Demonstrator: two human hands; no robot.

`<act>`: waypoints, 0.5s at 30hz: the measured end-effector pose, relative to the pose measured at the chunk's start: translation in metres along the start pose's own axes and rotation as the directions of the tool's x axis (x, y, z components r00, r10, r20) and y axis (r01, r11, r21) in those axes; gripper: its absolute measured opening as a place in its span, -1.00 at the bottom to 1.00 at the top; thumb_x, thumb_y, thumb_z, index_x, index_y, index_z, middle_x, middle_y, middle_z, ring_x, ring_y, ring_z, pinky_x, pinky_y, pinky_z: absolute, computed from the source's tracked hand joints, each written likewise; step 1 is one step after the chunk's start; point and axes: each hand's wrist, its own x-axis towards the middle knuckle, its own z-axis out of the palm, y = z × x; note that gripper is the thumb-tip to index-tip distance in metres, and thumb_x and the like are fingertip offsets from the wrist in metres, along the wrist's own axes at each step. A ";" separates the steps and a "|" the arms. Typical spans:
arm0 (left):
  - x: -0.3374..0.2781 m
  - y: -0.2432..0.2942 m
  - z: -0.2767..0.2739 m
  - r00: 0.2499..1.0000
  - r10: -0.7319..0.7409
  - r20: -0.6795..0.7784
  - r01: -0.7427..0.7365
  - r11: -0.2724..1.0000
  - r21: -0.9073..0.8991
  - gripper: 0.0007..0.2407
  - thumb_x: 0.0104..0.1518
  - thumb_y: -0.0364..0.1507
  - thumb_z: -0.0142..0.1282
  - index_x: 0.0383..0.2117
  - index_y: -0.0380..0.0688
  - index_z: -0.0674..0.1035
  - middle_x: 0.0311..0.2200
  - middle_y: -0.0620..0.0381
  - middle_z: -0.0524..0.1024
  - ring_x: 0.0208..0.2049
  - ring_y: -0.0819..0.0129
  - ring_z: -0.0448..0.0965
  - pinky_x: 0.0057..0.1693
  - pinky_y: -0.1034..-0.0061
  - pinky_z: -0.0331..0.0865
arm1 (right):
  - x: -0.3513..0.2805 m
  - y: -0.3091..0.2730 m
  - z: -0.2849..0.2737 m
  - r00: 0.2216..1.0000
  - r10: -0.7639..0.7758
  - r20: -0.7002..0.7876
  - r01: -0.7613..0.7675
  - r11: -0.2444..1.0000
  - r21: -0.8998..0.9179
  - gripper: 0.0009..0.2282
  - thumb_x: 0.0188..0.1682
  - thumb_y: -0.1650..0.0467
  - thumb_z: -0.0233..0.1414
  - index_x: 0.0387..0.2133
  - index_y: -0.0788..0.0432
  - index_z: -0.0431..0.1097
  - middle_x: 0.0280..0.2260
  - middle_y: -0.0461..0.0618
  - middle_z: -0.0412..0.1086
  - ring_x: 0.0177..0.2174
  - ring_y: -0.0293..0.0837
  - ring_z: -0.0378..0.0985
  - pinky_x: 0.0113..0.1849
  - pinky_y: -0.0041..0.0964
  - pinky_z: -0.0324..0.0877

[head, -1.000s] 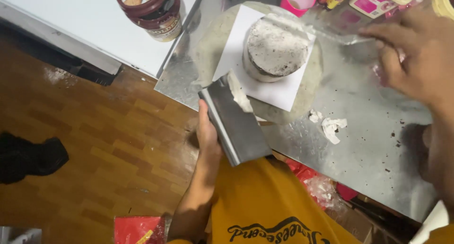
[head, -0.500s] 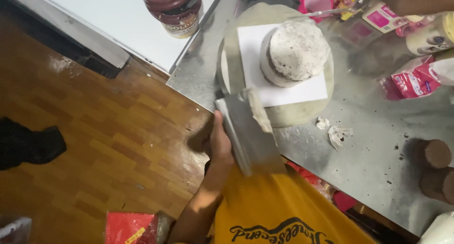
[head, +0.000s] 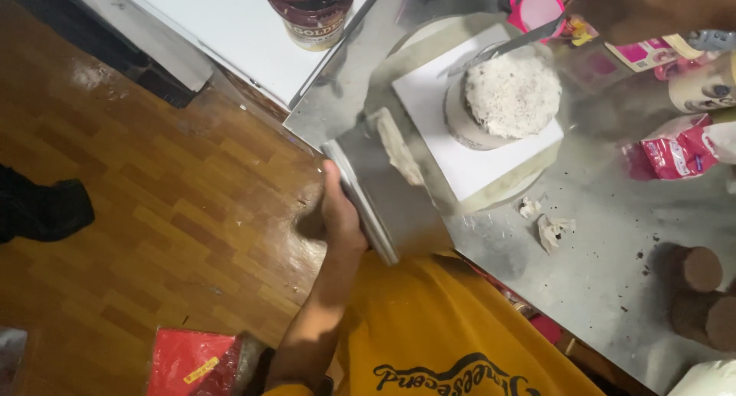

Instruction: Frosting the top and sides of a chocolate cake with white icing using a spatula and bench scraper.

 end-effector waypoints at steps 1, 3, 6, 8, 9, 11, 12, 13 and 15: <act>-0.001 -0.006 -0.007 0.997 -0.063 -0.032 0.065 0.996 0.054 -0.39 0.28 0.04 -0.18 0.20 -0.29 0.39 -0.04 -0.06 0.50 -0.03 0.16 0.52 0.10 0.30 0.44 | 0.009 -0.035 -0.018 1.000 -0.008 0.020 0.008 1.000 -0.006 -0.86 0.02 0.49 0.08 -0.22 0.33 0.52 -0.45 0.13 0.51 -0.51 -0.06 0.58 -0.40 -0.28 0.48; 0.000 -0.018 -0.016 0.990 -0.124 -0.068 0.131 0.986 0.100 -0.39 0.28 0.05 -0.17 0.19 -0.29 0.42 -0.09 -0.05 0.51 -0.08 0.16 0.52 0.05 0.31 0.44 | 0.014 -0.080 -0.051 0.999 -0.019 0.043 0.020 1.000 -0.012 -0.86 0.01 0.49 0.08 -0.23 0.33 0.52 -0.45 0.13 0.51 -0.51 -0.06 0.58 -0.40 -0.28 0.48; 0.003 -0.029 -0.018 0.986 -0.151 -0.070 0.163 0.960 0.229 -0.37 0.28 0.05 -0.10 0.20 -0.32 0.44 -0.09 -0.02 0.50 -0.09 0.22 0.50 0.04 0.35 0.41 | 0.015 -0.095 -0.059 0.995 -0.004 0.095 0.029 0.963 -0.267 -0.90 0.01 0.44 0.12 -0.30 0.25 0.54 -0.52 0.05 0.51 -0.59 -0.11 0.55 -0.46 -0.27 0.46; 0.006 -0.026 -0.013 0.994 -0.113 -0.010 0.113 0.980 0.164 -0.34 0.24 0.06 -0.05 0.24 -0.31 0.39 -0.01 0.01 0.49 -0.01 0.24 0.51 0.11 0.38 0.43 | 0.016 -0.093 -0.059 0.975 -0.109 0.193 0.170 0.927 -0.334 -0.83 -0.15 0.37 0.21 -0.35 0.22 0.54 -0.52 -0.01 0.52 -0.58 -0.17 0.55 -0.43 -0.28 0.47; 0.005 -0.018 -0.007 0.993 -0.114 -0.008 0.114 0.980 0.164 -0.34 0.24 0.06 -0.05 0.24 -0.31 0.39 -0.01 0.01 0.49 -0.01 0.24 0.51 0.11 0.38 0.43 | 0.015 -0.095 -0.061 0.975 -0.107 0.193 0.168 0.927 -0.335 -0.83 -0.15 0.37 0.21 -0.35 0.22 0.54 -0.52 -0.01 0.52 -0.58 -0.17 0.55 -0.43 -0.28 0.47; 0.002 -0.001 0.006 0.995 -0.096 0.001 0.096 0.995 0.039 -0.31 0.18 0.09 -0.07 0.24 -0.28 0.33 0.01 -0.03 0.49 0.01 0.17 0.54 0.12 0.33 0.47 | 0.014 -0.099 -0.066 0.911 0.029 0.410 0.088 0.961 -0.264 -0.80 -0.13 0.32 0.17 -0.30 0.16 0.48 -0.46 -0.07 0.52 -0.53 -0.23 0.57 -0.38 -0.33 0.49; 0.002 0.002 0.008 0.995 -0.098 0.004 0.098 0.994 0.041 -0.31 0.18 0.09 -0.07 0.24 -0.28 0.33 0.01 -0.03 0.49 0.01 0.17 0.54 0.12 0.33 0.47 | 0.014 -0.108 -0.073 0.911 0.032 0.410 0.085 0.961 -0.264 -0.80 -0.13 0.32 0.17 -0.30 0.16 0.48 -0.46 -0.07 0.52 -0.53 -0.23 0.57 -0.38 -0.33 0.49; 0.001 0.004 0.008 0.995 -0.099 0.021 0.099 0.995 0.019 -0.31 0.17 0.09 -0.08 0.24 -0.27 0.32 0.02 -0.04 0.49 0.02 0.17 0.54 0.13 0.33 0.47 | 0.013 -0.117 -0.079 0.889 0.064 0.453 0.084 0.950 -0.300 -0.81 -0.09 0.31 0.13 -0.28 0.15 0.46 -0.41 -0.07 0.51 -0.44 -0.23 0.55 -0.31 -0.33 0.47; 0.000 0.005 0.008 0.994 -0.103 0.039 0.103 0.995 -0.001 -0.30 0.17 0.10 -0.08 0.25 -0.27 0.32 0.03 -0.05 0.49 0.03 0.17 0.54 0.14 0.32 0.47 | 0.014 -0.136 -0.092 0.864 0.098 0.494 0.084 0.939 -0.333 -0.82 -0.05 0.31 0.09 -0.26 0.13 0.43 -0.35 -0.08 0.50 -0.35 -0.23 0.54 -0.24 -0.33 0.45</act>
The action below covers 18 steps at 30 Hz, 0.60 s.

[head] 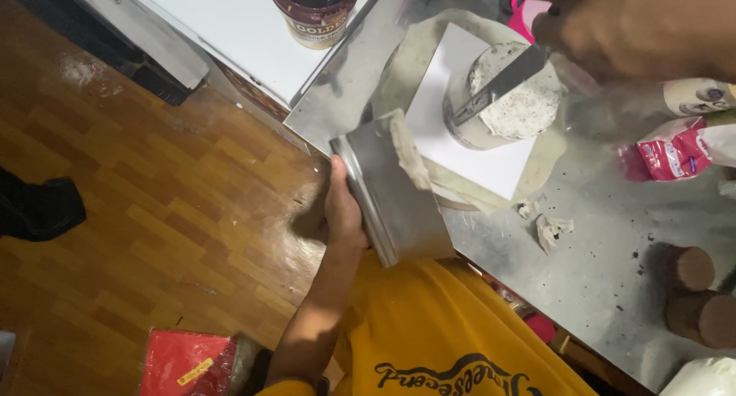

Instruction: Frosting the top and sides of a chocolate cake with white icing using a spatula and bench scraper.

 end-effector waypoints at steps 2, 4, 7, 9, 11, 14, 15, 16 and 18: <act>0.000 -0.003 -0.002 0.994 -0.076 -0.076 0.088 0.981 0.173 -0.32 0.16 0.10 -0.09 0.22 -0.24 0.34 0.00 -0.07 0.51 0.00 0.17 0.57 0.11 0.33 0.49 | -0.009 -0.015 -0.019 0.970 -0.189 -0.150 0.121 0.919 -0.376 -0.74 -0.22 0.26 0.15 -0.35 0.16 0.48 -0.11 -0.01 0.45 0.05 -0.14 0.37 0.05 -0.24 0.34; 0.005 -0.012 -0.006 0.991 -0.087 -0.098 0.109 0.962 0.249 -0.33 0.17 0.09 -0.09 0.21 -0.25 0.36 -0.03 -0.07 0.52 -0.03 0.18 0.58 0.09 0.32 0.50 | -0.014 -0.018 -0.016 0.943 -0.251 -0.220 0.140 0.896 -0.421 -0.73 -0.29 0.26 0.16 -0.39 0.17 0.49 -0.04 0.05 0.43 0.12 -0.10 0.35 0.10 -0.21 0.32; 0.012 -0.011 0.001 0.986 -0.075 -0.148 0.121 0.938 0.326 -0.35 0.18 0.08 -0.11 0.18 -0.26 0.40 -0.08 -0.07 0.52 -0.09 0.18 0.59 0.03 0.30 0.52 | -0.028 -0.030 -0.022 0.919 -0.319 -0.233 0.157 0.836 -0.525 -0.72 -0.36 0.25 0.16 -0.38 0.07 0.52 0.12 0.09 0.35 0.19 -0.04 0.28 0.17 -0.14 0.27; 0.019 -0.005 0.004 0.983 -0.053 -0.175 0.110 0.936 0.334 -0.35 0.19 0.08 -0.13 0.17 -0.26 0.41 -0.10 -0.07 0.51 -0.13 0.18 0.58 -0.01 0.28 0.52 | -0.039 -0.036 -0.022 0.929 -0.321 -0.182 0.162 0.799 -0.579 -0.71 -0.36 0.24 0.15 -0.34 -0.02 0.53 0.21 0.08 0.29 0.21 -0.01 0.24 0.18 -0.10 0.24; 0.028 0.001 0.002 0.967 0.030 -0.253 0.049 0.952 0.301 -0.37 0.21 0.08 -0.18 0.16 -0.24 0.42 -0.13 -0.09 0.50 -0.17 0.15 0.58 -0.04 0.26 0.52 | -0.050 -0.034 -0.015 0.935 -0.332 -0.124 0.141 0.671 -0.728 -0.62 -0.32 0.23 0.14 -0.16 -0.14 0.55 0.24 0.00 0.27 0.21 -0.03 0.26 0.15 -0.02 0.25; 0.023 0.012 0.002 0.989 0.095 -0.113 -0.082 0.990 0.114 -0.39 0.27 0.06 -0.19 0.18 -0.28 0.39 -0.05 -0.11 0.49 -0.09 0.13 0.57 0.05 0.26 0.50 | -0.061 -0.031 -0.012 0.869 -0.431 -0.244 0.094 0.627 -0.774 -0.60 -0.31 0.23 0.10 -0.14 -0.05 0.58 0.17 0.00 0.36 0.13 -0.06 0.39 0.12 -0.01 0.30; 0.018 0.017 0.007 0.989 0.094 -0.111 -0.081 0.990 0.117 -0.39 0.27 0.06 -0.19 0.18 -0.28 0.39 -0.05 -0.11 0.49 -0.09 0.13 0.57 0.05 0.26 0.50 | -0.064 -0.028 -0.008 0.870 -0.429 -0.245 0.093 0.629 -0.771 -0.60 -0.31 0.23 0.10 -0.14 -0.05 0.58 0.17 0.00 0.36 0.13 -0.06 0.39 0.12 -0.01 0.30; 0.012 0.021 0.013 0.994 0.102 -0.050 -0.100 0.994 0.039 -0.39 0.28 0.04 -0.19 0.20 -0.27 0.38 0.00 -0.08 0.49 -0.04 0.14 0.56 0.10 0.27 0.48 | -0.066 -0.026 -0.004 0.884 -0.398 -0.245 0.094 0.664 -0.742 -0.60 -0.29 0.21 0.09 -0.13 -0.05 0.57 0.14 -0.03 0.37 0.11 -0.09 0.40 0.11 -0.05 0.30; 0.005 0.023 0.016 0.994 0.112 0.011 -0.112 0.993 -0.038 -0.40 0.28 0.03 -0.20 0.22 -0.26 0.36 0.05 -0.05 0.48 0.02 0.16 0.55 0.15 0.29 0.46 | -0.072 -0.019 0.005 0.898 -0.367 -0.243 0.093 0.699 -0.709 -0.60 -0.26 0.20 0.08 -0.11 -0.06 0.55 0.12 -0.06 0.38 0.09 -0.12 0.42 0.10 -0.09 0.31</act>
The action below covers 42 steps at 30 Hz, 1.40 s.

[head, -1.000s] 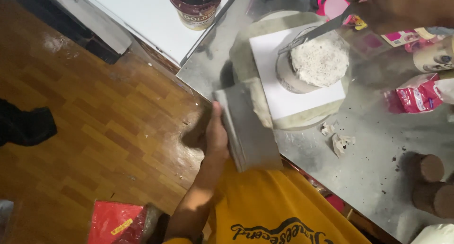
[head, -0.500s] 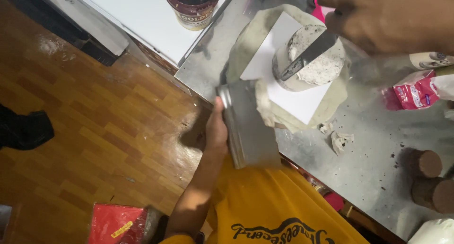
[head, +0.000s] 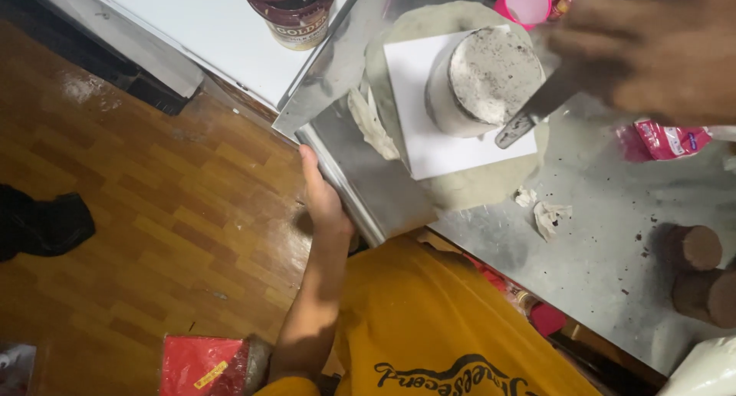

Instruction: Frosting the top and sides of a chocolate cake with white icing using a spatula and bench scraper.

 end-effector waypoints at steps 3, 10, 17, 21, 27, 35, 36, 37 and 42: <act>-0.005 -0.007 -0.007 1.000 -0.008 -0.015 0.008 1.000 0.007 -0.40 0.28 0.02 -0.20 0.23 -0.28 0.35 0.09 -0.05 0.48 0.05 0.16 0.54 0.18 0.29 0.44 | -0.012 -0.001 0.014 0.970 0.152 0.188 -0.204 0.934 0.295 -0.56 -0.18 0.21 0.13 0.06 -0.20 0.47 -0.01 -0.17 0.42 -0.02 -0.27 0.48 0.02 -0.28 0.39; -0.019 -0.011 -0.004 0.997 -0.075 0.006 0.075 0.996 0.041 -0.42 0.33 -0.01 -0.25 0.21 -0.30 0.35 0.06 -0.08 0.47 0.03 0.18 0.53 0.15 0.31 0.45 | -0.021 -0.010 0.040 0.962 0.269 0.037 -0.256 0.855 0.451 -0.59 -0.18 0.30 0.16 0.01 -0.07 0.50 -0.18 -0.11 0.45 -0.18 -0.26 0.53 -0.13 -0.32 0.43; -0.029 -0.004 0.009 0.998 -0.059 0.000 0.059 0.994 0.096 -0.44 0.35 -0.03 -0.23 0.19 -0.32 0.39 0.04 -0.07 0.50 0.00 0.22 0.55 0.13 0.35 0.46 | -0.025 -0.024 0.058 0.888 0.386 -0.252 -0.202 0.818 0.539 -0.66 -0.24 0.41 0.19 -0.14 0.18 0.57 -0.36 0.01 0.48 -0.36 -0.18 0.57 -0.30 -0.31 0.45; -0.025 -0.007 0.011 0.996 -0.072 -0.054 0.079 0.988 0.136 -0.44 0.34 -0.02 -0.20 0.17 -0.31 0.42 0.02 -0.05 0.52 -0.02 0.24 0.55 0.11 0.38 0.46 | -0.036 -0.034 0.054 0.914 0.391 -0.109 -0.295 0.824 0.484 -0.62 -0.21 0.32 0.20 -0.06 0.07 0.57 -0.46 -0.08 0.43 -0.43 -0.25 0.52 -0.36 -0.33 0.41; -0.031 0.003 0.033 0.992 -0.093 -0.088 0.105 0.983 0.148 -0.45 0.28 0.00 -0.19 0.13 -0.25 0.46 -0.01 -0.01 0.56 -0.05 0.27 0.59 0.08 0.41 0.49 | -0.060 -0.073 0.059 0.868 0.492 0.070 -0.436 0.686 0.583 -0.65 -0.15 0.34 0.24 -0.04 -0.14 0.59 -0.41 -0.07 0.34 -0.40 -0.24 0.47 -0.27 -0.31 0.38; -0.047 -0.016 0.068 0.973 -0.227 0.044 0.217 0.962 0.165 -0.59 0.37 -0.04 -0.20 -0.18 -0.12 0.54 -0.41 0.21 0.51 -0.43 0.45 0.51 -0.29 0.55 0.43 | -0.003 -0.124 -0.002 0.315 0.949 -0.005 0.037 -0.007 0.999 -0.80 -0.05 0.53 0.24 -0.16 0.21 0.51 -0.31 0.05 0.48 -0.31 -0.14 0.51 -0.24 -0.24 0.39; -0.047 -0.020 0.068 0.973 -0.226 0.045 0.215 0.961 0.171 -0.59 0.37 -0.04 -0.20 -0.18 -0.12 0.54 -0.41 0.21 0.51 -0.43 0.45 0.51 -0.29 0.55 0.43 | 0.006 -0.136 -0.002 0.310 0.951 -0.004 0.039 -0.008 0.999 -0.80 -0.05 0.53 0.24 -0.16 0.21 0.51 -0.31 0.05 0.48 -0.31 -0.14 0.51 -0.24 -0.24 0.39; -0.046 -0.025 0.068 0.960 -0.267 0.085 0.252 0.955 0.157 -0.61 0.40 -0.04 -0.18 -0.25 -0.08 0.54 -0.49 0.26 0.46 -0.53 0.49 0.46 -0.39 0.58 0.36 | 0.015 -0.148 -0.001 0.304 0.946 0.110 0.038 -0.127 0.991 -0.77 -0.05 0.52 0.25 -0.11 0.19 0.53 -0.28 0.04 0.49 -0.33 -0.19 0.51 -0.29 -0.30 0.38; -0.049 -0.023 0.095 0.924 -0.382 0.029 0.371 0.910 0.185 -0.64 0.40 -0.05 -0.14 -0.34 -0.01 0.56 -0.63 0.35 0.36 -0.67 0.57 0.34 -0.53 0.63 0.23 | 0.027 -0.176 0.000 0.274 0.895 0.353 0.197 -0.411 0.890 -0.72 -0.01 0.52 0.23 -0.01 0.16 0.54 -0.21 0.01 0.44 -0.29 -0.21 0.50 -0.25 -0.36 0.42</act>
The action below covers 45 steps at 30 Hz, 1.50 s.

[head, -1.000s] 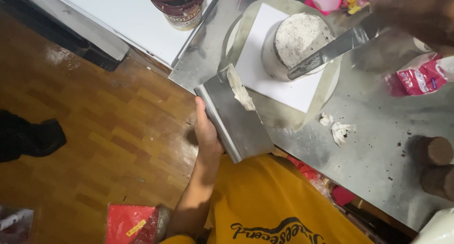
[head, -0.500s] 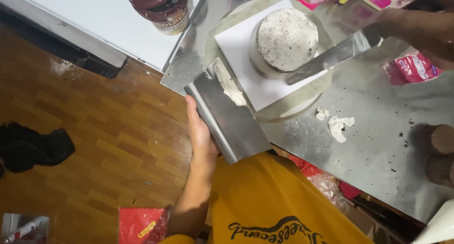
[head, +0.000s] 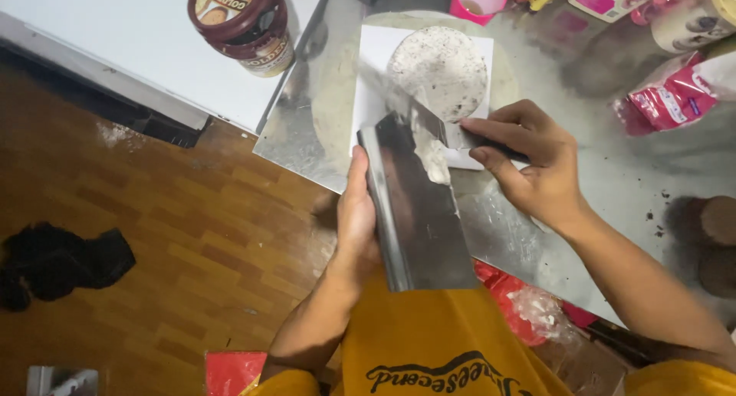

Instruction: Frosting the top and sides of a chocolate cake with white icing using a spatula and bench scraper.

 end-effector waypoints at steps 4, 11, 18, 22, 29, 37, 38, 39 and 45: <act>0.009 -0.001 -0.013 0.998 0.018 0.057 -0.017 1.000 -0.024 -0.64 0.38 -0.05 -0.10 -0.29 -0.04 0.59 -0.58 0.36 0.40 -0.60 0.58 0.39 -0.46 0.65 0.29 | -0.009 0.018 -0.025 0.988 -0.151 0.006 0.148 0.955 -0.259 -0.71 -0.04 0.52 0.25 -0.02 0.15 0.56 -0.21 0.05 0.45 -0.29 -0.17 0.50 -0.27 -0.34 0.40; 0.005 0.017 -0.009 0.998 0.045 0.048 -0.038 0.988 -0.147 -0.63 0.30 -0.05 -0.09 -0.24 -0.08 0.57 -0.36 0.23 0.53 -0.32 0.46 0.54 -0.14 0.57 0.46 | -0.017 0.033 -0.076 0.953 -0.258 0.161 0.304 0.774 -0.555 -0.76 -0.03 0.37 0.29 -0.08 0.00 0.62 -0.30 -0.06 0.52 -0.40 -0.22 0.39 -0.47 -0.36 0.23; 0.028 0.017 -0.063 0.973 0.180 0.148 -0.128 0.944 -0.304 -0.62 0.37 -0.03 -0.05 -0.19 -0.11 0.58 -0.37 0.23 0.53 -0.34 0.46 0.54 -0.19 0.57 0.47 | 0.003 -0.003 -0.107 0.955 -0.183 0.235 0.294 0.453 -0.841 -0.76 -0.10 0.38 0.29 -0.13 -0.01 0.64 -0.48 0.01 0.38 -0.53 -0.09 0.35 -0.46 -0.21 0.25; 0.048 0.003 -0.092 0.978 0.202 -0.057 -0.209 0.960 -0.184 -0.61 0.32 -0.01 -0.05 -0.21 -0.09 0.58 -0.36 0.25 0.53 -0.34 0.46 0.54 -0.19 0.56 0.48 | 0.022 -0.014 -0.105 0.948 -0.178 0.263 0.305 0.281 -0.910 -0.85 0.16 0.34 0.29 -0.03 -0.07 0.60 -0.28 -0.11 0.42 -0.31 -0.15 0.40 -0.21 -0.28 0.30; 0.043 0.002 -0.081 0.972 0.187 -0.142 -0.200 0.976 -0.083 -0.50 0.26 0.02 -0.18 -0.01 -0.15 0.53 -0.13 0.11 0.57 -0.11 0.33 0.57 0.06 0.45 0.47 | 0.041 -0.020 -0.099 0.897 -0.198 0.394 0.399 -0.014 -0.917 -0.88 0.12 0.32 0.18 -0.11 -0.12 0.52 -0.27 -0.21 0.34 -0.18 -0.23 0.41 -0.14 -0.37 0.23; 0.048 -0.002 -0.089 0.971 0.223 -0.085 -0.233 0.965 -0.122 -0.48 0.32 0.02 -0.18 0.07 -0.20 0.49 -0.05 0.06 0.54 -0.04 0.28 0.54 0.12 0.40 0.43 | 0.059 -0.048 -0.085 0.883 -0.128 0.451 0.435 -0.136 -0.890 -0.92 0.18 0.21 0.16 -0.15 -0.17 0.52 -0.25 -0.22 0.38 -0.17 -0.25 0.48 -0.09 -0.27 0.28; 0.048 -0.002 -0.088 0.971 0.226 -0.080 -0.235 0.965 -0.119 -0.48 0.32 0.01 -0.19 0.08 -0.21 0.48 -0.03 0.06 0.54 -0.03 0.28 0.54 0.13 0.41 0.43 | 0.059 -0.049 -0.084 0.880 -0.138 0.454 0.444 -0.098 -0.890 -0.92 0.22 0.23 0.15 -0.13 -0.13 0.49 -0.23 -0.21 0.35 -0.13 -0.24 0.46 -0.09 -0.27 0.27; 0.047 0.000 -0.086 0.971 0.223 -0.080 -0.232 0.966 -0.118 -0.48 0.32 0.01 -0.19 0.08 -0.21 0.48 -0.03 0.06 0.54 -0.03 0.28 0.54 0.13 0.41 0.43 | 0.062 -0.056 -0.081 0.881 -0.135 0.453 0.443 -0.097 -0.891 -0.92 0.22 0.23 0.15 -0.13 -0.13 0.49 -0.23 -0.21 0.35 -0.13 -0.24 0.46 -0.09 -0.27 0.27; 0.047 0.000 -0.088 0.966 0.241 -0.094 -0.250 0.962 -0.107 -0.49 0.31 0.00 -0.19 0.07 -0.21 0.48 -0.05 0.05 0.54 -0.04 0.28 0.55 0.12 0.40 0.45 | 0.068 -0.058 -0.089 0.868 -0.048 0.494 0.488 -0.103 -0.867 -0.78 -0.09 0.25 0.21 -0.16 -0.16 0.59 -0.26 -0.17 0.39 -0.13 -0.24 0.47 -0.19 -0.34 0.31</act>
